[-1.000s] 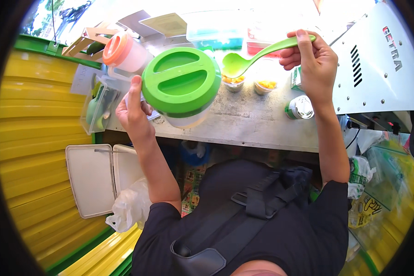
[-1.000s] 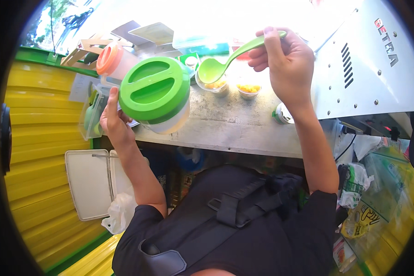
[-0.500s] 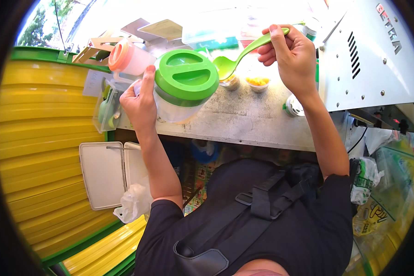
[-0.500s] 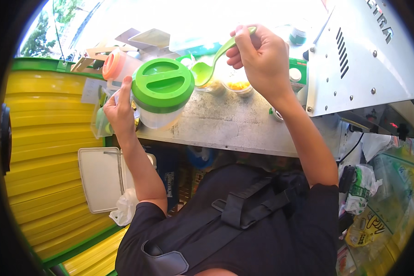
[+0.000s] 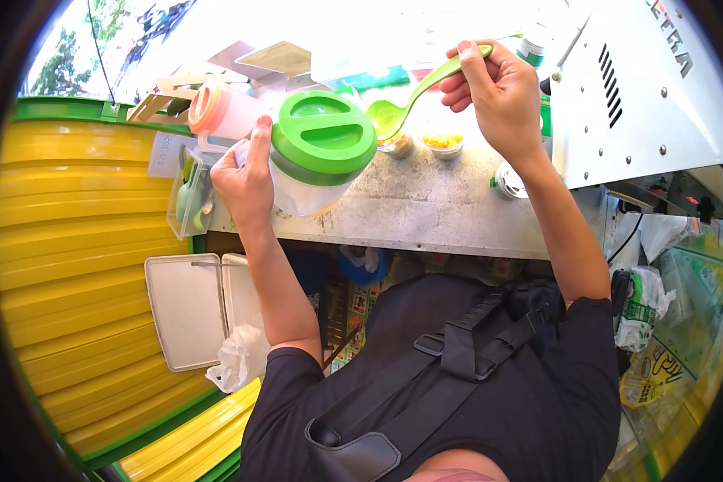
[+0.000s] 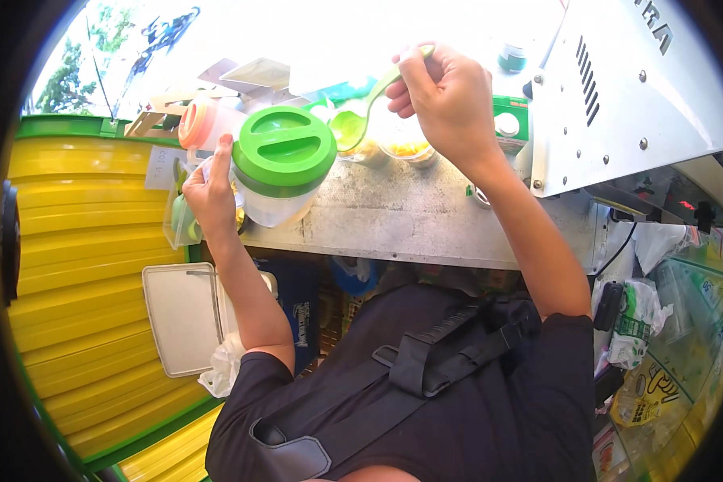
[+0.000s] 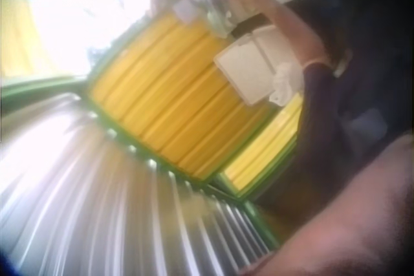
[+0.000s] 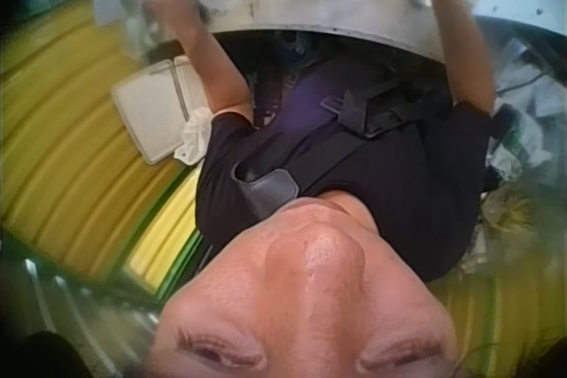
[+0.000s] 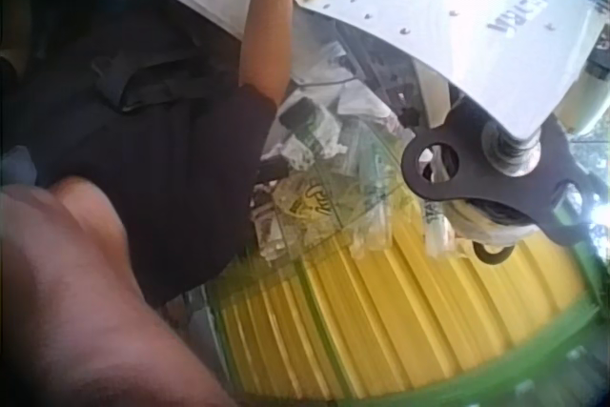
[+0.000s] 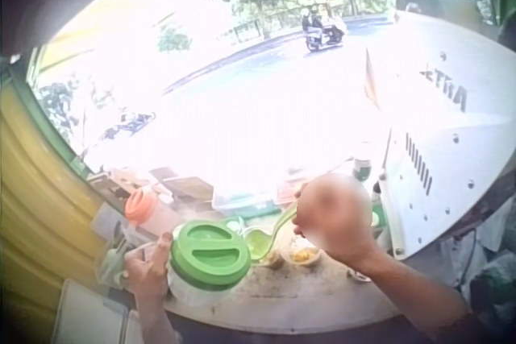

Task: The person scrapes pieces of fruit into plastic cups using a spoon, adds liquid from various containers, and tops the cups with a red sauce.

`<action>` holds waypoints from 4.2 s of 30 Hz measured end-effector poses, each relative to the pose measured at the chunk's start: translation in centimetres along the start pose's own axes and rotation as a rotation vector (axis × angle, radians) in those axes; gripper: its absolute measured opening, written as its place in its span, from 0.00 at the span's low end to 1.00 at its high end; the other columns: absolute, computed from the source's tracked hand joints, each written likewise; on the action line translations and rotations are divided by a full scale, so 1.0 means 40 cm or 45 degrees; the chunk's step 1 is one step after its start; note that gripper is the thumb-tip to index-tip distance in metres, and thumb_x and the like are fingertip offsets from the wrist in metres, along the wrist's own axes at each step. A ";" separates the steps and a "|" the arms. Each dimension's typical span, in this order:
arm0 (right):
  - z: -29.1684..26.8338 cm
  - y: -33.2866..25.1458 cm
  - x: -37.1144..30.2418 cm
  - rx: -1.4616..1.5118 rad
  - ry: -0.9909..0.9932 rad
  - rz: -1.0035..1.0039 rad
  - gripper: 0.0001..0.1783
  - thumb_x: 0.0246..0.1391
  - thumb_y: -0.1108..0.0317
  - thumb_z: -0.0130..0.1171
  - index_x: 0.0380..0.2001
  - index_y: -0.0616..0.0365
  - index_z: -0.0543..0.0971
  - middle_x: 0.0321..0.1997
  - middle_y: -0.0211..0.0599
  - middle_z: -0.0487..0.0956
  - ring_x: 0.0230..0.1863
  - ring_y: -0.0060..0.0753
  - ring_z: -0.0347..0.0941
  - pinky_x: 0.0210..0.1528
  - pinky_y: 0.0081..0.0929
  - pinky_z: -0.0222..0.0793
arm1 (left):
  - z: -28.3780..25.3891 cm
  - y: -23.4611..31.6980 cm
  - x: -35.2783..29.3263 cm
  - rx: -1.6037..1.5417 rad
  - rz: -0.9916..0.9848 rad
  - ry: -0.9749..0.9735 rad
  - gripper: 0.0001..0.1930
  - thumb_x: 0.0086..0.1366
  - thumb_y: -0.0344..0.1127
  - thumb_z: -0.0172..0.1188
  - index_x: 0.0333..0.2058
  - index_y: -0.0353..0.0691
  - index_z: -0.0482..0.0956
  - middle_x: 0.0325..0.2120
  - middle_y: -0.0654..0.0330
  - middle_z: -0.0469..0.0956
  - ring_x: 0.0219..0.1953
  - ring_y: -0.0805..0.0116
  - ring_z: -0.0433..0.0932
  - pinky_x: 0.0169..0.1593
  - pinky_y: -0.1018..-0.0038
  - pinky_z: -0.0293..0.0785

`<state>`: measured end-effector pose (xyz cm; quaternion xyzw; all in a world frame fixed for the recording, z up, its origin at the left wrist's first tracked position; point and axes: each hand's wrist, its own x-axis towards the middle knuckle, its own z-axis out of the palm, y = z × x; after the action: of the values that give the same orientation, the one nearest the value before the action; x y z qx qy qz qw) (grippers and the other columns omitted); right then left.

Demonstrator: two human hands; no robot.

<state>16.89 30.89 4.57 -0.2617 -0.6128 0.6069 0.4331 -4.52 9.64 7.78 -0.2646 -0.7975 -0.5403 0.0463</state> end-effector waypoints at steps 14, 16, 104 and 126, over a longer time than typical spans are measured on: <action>0.011 0.007 0.007 -0.037 0.002 0.012 0.19 0.72 0.60 0.53 0.39 0.69 0.82 0.25 0.40 0.84 0.25 0.25 0.82 0.29 0.22 0.79 | -0.016 -0.042 0.015 -0.141 -0.080 -0.023 0.28 0.65 0.40 0.73 0.12 0.40 0.68 0.13 0.75 0.64 0.19 0.84 0.56 0.25 0.77 0.50; 0.011 0.008 0.008 -0.038 0.001 0.009 0.19 0.72 0.60 0.53 0.39 0.68 0.82 0.25 0.40 0.84 0.24 0.25 0.82 0.29 0.22 0.79 | -0.019 -0.041 0.015 -0.153 -0.134 -0.029 0.28 0.65 0.40 0.73 0.12 0.40 0.68 0.13 0.75 0.64 0.20 0.84 0.56 0.25 0.77 0.50; -0.006 0.047 -0.130 -0.311 -0.047 -0.450 0.11 0.71 0.67 0.57 0.46 0.63 0.82 0.32 0.42 0.88 0.30 0.28 0.86 0.33 0.25 0.82 | -0.048 -0.014 0.042 -0.428 -0.295 -0.092 0.14 0.66 0.40 0.71 0.24 0.39 0.85 0.14 0.75 0.68 0.14 0.87 0.55 0.20 0.80 0.44; -0.164 -0.097 -0.063 0.003 0.152 -0.197 0.17 0.73 0.61 0.55 0.43 0.66 0.83 0.27 0.42 0.85 0.25 0.27 0.84 0.28 0.22 0.81 | 0.063 0.170 0.030 -0.037 -0.025 -0.295 0.24 0.64 0.48 0.72 0.16 0.36 0.78 0.14 0.72 0.70 0.19 0.83 0.63 0.27 0.79 0.59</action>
<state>24.48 31.65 7.08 -0.2488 -0.6035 0.5559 0.5147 -1.82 14.19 12.86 -0.3180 -0.7922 -0.5179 -0.0554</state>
